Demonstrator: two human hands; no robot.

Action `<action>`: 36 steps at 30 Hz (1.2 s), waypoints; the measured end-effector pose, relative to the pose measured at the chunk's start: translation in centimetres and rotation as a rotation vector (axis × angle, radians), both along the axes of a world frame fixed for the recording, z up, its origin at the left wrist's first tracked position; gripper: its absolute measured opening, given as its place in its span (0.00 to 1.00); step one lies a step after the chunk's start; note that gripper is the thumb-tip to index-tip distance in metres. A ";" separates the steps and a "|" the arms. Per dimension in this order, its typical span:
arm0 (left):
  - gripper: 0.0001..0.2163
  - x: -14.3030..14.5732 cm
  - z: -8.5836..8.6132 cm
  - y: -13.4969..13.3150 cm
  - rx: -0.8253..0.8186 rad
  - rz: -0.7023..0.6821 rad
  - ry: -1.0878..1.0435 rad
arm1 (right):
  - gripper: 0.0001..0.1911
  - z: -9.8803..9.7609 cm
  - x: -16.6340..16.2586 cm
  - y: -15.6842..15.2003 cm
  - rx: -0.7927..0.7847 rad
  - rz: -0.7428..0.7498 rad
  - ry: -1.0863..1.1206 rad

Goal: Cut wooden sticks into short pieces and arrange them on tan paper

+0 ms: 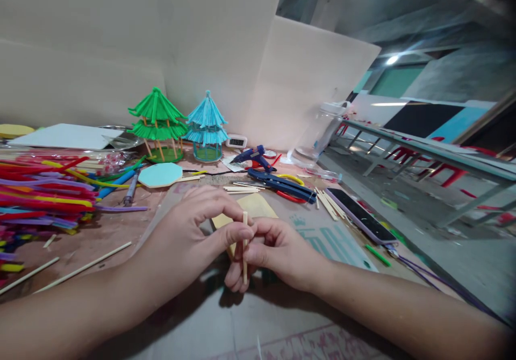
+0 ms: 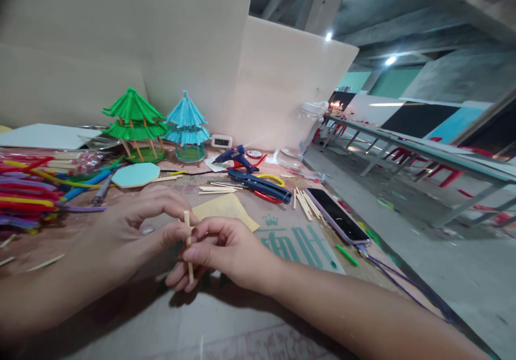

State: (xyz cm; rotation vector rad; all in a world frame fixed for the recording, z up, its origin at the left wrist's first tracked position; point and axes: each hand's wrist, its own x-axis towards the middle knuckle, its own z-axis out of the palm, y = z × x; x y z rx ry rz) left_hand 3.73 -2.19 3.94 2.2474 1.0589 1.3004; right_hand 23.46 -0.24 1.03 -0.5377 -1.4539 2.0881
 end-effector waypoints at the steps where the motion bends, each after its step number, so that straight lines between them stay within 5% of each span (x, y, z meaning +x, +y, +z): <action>1: 0.13 0.1 0.0 0.0 -0.009 -0.003 0.007 | 0.20 0.0 0.0 0.0 0.000 -0.002 0.000; 6: 0.15 -0.7 1.4 0.4 -0.164 0.031 -0.043 | 0.20 0.0 0.0 0.5 0.031 -0.171 -0.007; 12: 0.13 -3.2 3.8 2.3 -0.067 0.168 -0.035 | 0.20 0.1 0.0 0.7 0.078 -0.287 -0.004; 21: 0.04 -0.1 2.9 -0.3 -0.323 -0.078 -0.200 | 0.22 0.7 0.0 0.1 0.145 -0.262 -0.074; 27: 0.06 0.1 2.7 -0.3 -0.464 -0.019 -0.327 | 0.22 0.8 -0.3 -0.7 0.133 -0.194 -0.120; 36: 0.07 0.2 2.2 -0.3 -0.417 -0.013 -0.315 | 0.23 0.9 -0.6 -1.0 0.100 -0.169 -0.131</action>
